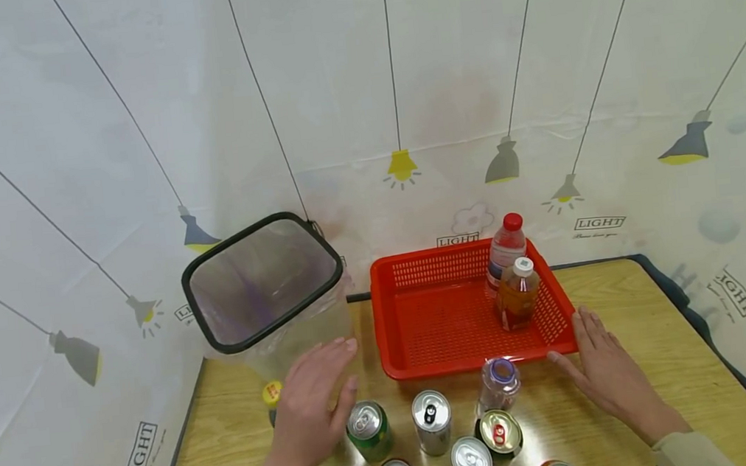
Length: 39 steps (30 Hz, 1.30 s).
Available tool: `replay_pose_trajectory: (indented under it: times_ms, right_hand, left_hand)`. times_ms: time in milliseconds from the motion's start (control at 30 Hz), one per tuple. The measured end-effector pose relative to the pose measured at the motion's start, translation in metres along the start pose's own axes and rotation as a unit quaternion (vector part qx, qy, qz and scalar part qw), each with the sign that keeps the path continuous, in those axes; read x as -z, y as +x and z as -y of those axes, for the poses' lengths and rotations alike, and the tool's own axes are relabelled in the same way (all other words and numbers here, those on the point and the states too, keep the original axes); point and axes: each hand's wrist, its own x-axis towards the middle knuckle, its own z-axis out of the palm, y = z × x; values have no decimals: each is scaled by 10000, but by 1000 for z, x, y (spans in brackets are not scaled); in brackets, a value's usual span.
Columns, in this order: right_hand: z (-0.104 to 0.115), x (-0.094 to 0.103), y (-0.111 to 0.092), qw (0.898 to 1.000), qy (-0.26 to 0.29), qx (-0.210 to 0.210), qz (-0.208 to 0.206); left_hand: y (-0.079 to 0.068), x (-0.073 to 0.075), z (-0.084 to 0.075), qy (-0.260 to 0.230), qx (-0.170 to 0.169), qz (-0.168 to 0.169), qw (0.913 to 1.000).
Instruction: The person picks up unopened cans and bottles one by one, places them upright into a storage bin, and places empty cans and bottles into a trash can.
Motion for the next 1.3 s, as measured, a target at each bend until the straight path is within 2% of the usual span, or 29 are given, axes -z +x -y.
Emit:
replay_pose_trajectory:
  times_ms: [100, 167, 333, 467, 600, 700, 867, 933, 1000, 1133, 1233, 1300]
  right_hand:
    - [0, 0, 0, 10000, 7, -7, 13]
    - [0, 0, -1, 10000, 25, -8, 6]
    - [-2, 0, -1, 10000, 37, 2, -17]
    - [-1, 0, -2, 10000, 34, 10, -20]
    - [-1, 1, -3, 10000, 16, 26, -46]
    - [-2, 1, -4, 10000, 3, 37, -67]
    - [-3, 1, -4, 9999, 66, 52, -98]
    - [-3, 0, -4, 9999, 100, 54, -97]
    - [-2, 0, -3, 9999, 123, 45, -78]
    - [-1, 0, -2, 9998, 146, 62, -72]
    - [-2, 0, -2, 9998, 162, 73, -87]
    - [-2, 0, -2, 9998, 174, 74, -103]
  left_hand:
    - [-1, 8, 5, -65, -125, -390, 9991]
    - [-2, 14, 8, -88, -110, -516, 9986]
    - [-12, 27, 12, -301, 166, -601, 9976]
    - [-24, 36, 13, -474, 407, -793, 9949]
    - [-40, 43, 14, -483, 784, -1020, 9905]
    - [-56, 47, 16, -399, 1168, -1057, 9867]
    - [-83, 50, 18, -341, 1998, -870, 9754]
    - [-90, 51, 16, -450, 2496, -676, 9649]
    - [-94, 50, 14, -639, 3086, -415, 9481]
    - [-97, 43, 10, -1015, 4247, 5, 8996]
    - [-98, 35, 9, -1188, 4844, 97, 8667]
    - [-101, 30, 10, -1337, 5075, 61, 8512]
